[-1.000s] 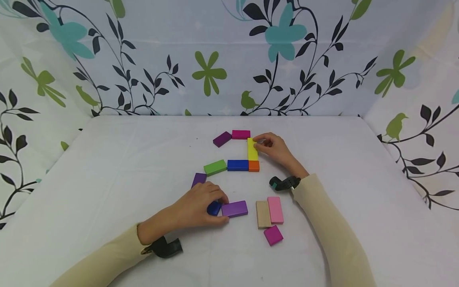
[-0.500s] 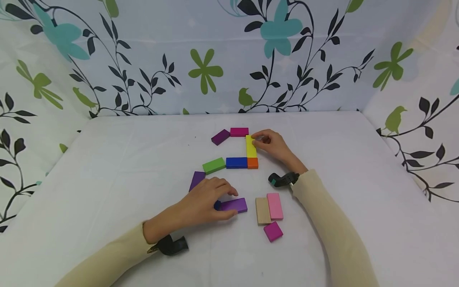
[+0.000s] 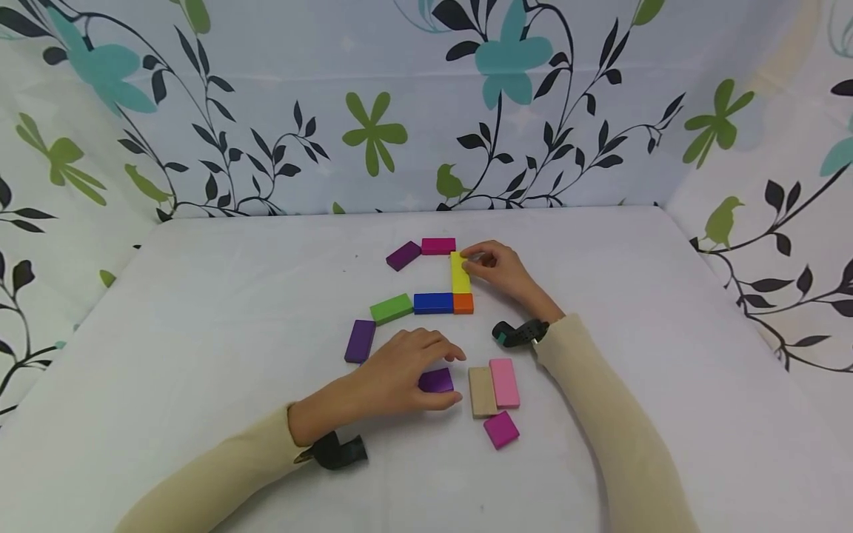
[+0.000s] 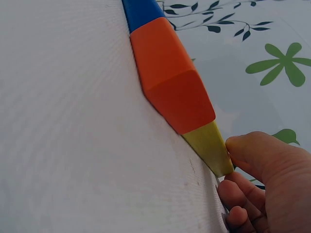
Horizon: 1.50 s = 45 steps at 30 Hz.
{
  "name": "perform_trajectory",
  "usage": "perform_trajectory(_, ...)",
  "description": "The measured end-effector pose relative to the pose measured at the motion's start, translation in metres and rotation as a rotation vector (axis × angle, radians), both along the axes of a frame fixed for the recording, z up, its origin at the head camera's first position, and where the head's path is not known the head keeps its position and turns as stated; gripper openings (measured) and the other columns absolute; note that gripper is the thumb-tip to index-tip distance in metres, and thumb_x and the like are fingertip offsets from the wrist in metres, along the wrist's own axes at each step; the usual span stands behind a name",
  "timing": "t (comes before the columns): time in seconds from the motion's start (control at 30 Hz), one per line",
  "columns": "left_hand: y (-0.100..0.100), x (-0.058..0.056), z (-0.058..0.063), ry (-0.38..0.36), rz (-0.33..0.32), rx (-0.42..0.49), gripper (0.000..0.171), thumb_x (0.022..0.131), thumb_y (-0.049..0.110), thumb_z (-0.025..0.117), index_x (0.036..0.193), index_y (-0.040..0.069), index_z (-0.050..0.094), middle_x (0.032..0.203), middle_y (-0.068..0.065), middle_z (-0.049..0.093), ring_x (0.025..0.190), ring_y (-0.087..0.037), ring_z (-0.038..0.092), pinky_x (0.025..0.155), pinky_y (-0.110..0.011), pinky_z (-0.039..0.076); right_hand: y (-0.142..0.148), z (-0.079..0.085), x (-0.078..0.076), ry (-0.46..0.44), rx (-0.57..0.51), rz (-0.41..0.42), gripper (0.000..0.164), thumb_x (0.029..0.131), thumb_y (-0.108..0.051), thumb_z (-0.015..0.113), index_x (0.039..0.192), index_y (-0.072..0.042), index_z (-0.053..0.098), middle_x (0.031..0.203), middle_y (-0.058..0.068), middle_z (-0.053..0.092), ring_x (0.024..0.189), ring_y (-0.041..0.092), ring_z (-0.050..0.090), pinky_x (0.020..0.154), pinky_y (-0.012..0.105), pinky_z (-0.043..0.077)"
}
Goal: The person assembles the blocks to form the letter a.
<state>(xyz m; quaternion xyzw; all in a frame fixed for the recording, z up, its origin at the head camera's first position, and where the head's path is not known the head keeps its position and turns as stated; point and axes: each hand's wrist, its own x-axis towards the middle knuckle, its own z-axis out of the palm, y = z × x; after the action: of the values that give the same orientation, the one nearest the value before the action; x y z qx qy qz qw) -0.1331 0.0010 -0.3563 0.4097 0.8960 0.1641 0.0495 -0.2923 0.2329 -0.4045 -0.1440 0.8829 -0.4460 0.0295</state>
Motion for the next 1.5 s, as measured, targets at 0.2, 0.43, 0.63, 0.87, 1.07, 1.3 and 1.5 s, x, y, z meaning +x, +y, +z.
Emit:
perform_trajectory(0.2, 0.006, -0.001, -0.004, 0.001, -0.031, -0.015, 0.049, 0.089, 0.05, 0.065, 0.128, 0.021, 0.059, 0.121, 0.005, 0.06, 0.11, -0.012, 0.051, 0.095, -0.033, 0.041, -0.002, 0.002, -0.001, 0.006, -0.005, 0.007, 0.034, 0.096, -0.025, 0.064, 0.124, -0.007, 0.064, 0.123, 0.014, 0.057, 0.092, 0.026, 0.048, 0.077, 0.03, 0.04)
perform_trajectory(0.43, 0.012, -0.002, -0.009, -0.007, -0.051, -0.05, 0.056, 0.088, 0.055, 0.064, 0.132, 0.022, 0.056, 0.127, 0.004, 0.057, 0.112, -0.012, 0.052, 0.095, -0.035, 0.041, -0.004, 0.004, -0.001, 0.002, -0.005, 0.003, 0.034, 0.095, -0.025, 0.064, 0.124, -0.007, 0.065, 0.122, 0.014, 0.057, 0.092, 0.025, 0.048, 0.077, 0.031, 0.04)
perform_trajectory(0.63, 0.016, 0.0, -0.009, -0.002, -0.046, -0.077, 0.058, 0.087, 0.056, 0.065, 0.133, 0.023, 0.055, 0.128, 0.004, 0.057, 0.111, -0.012, 0.052, 0.094, -0.034, 0.042, -0.004, 0.006, 0.0, 0.002, -0.005, 0.002, 0.033, 0.095, -0.024, 0.064, 0.124, -0.008, 0.065, 0.122, 0.014, 0.057, 0.092, 0.026, 0.048, 0.077, 0.031, 0.04)
perform_trajectory(0.87, 0.019, 0.001, -0.011, -0.011, -0.014, -0.09, 0.065, 0.083, 0.062, 0.066, 0.134, 0.023, 0.055, 0.128, 0.003, 0.057, 0.114, -0.013, 0.05, 0.095, -0.034, 0.043, -0.003, 0.005, -0.001, -0.001, 0.0, 0.004, 0.034, 0.096, -0.025, 0.064, 0.124, -0.008, 0.065, 0.12, 0.014, 0.057, 0.092, 0.025, 0.048, 0.077, 0.032, 0.039)
perform_trajectory(1.07, 0.02, 0.002, -0.013, -0.01, -0.01, -0.087, 0.066, 0.082, 0.061, 0.068, 0.134, 0.022, 0.055, 0.131, 0.002, 0.056, 0.116, -0.014, 0.05, 0.096, -0.034, 0.043, -0.003, 0.005, 0.0, 0.004, 0.006, 0.001, 0.033, 0.095, -0.025, 0.064, 0.124, -0.007, 0.065, 0.119, 0.013, 0.058, 0.09, 0.025, 0.048, 0.075, 0.031, 0.039)
perform_trajectory(1.3, 0.021, 0.003, -0.015, -0.029, -0.005, -0.072, 0.066, 0.082, 0.059, 0.069, 0.135, 0.021, 0.055, 0.132, 0.003, 0.056, 0.117, -0.014, 0.049, 0.096, -0.033, 0.042, -0.002, 0.004, 0.0, 0.0, 0.009, -0.003, 0.033, 0.095, -0.025, 0.064, 0.124, -0.008, 0.065, 0.119, 0.013, 0.057, 0.09, 0.025, 0.048, 0.075, 0.031, 0.04)
perform_trajectory(1.5, 0.022, 0.003, -0.016, -0.046, 0.009, -0.059, 0.066, 0.08, 0.058, 0.071, 0.133, 0.021, 0.057, 0.129, 0.003, 0.057, 0.115, -0.013, 0.05, 0.095, -0.033, 0.042, -0.001, 0.002, 0.001, 0.002, 0.012, -0.003, 0.034, 0.095, -0.025, 0.064, 0.124, -0.008, 0.064, 0.117, 0.013, 0.057, 0.091, 0.026, 0.048, 0.075, 0.031, 0.039)
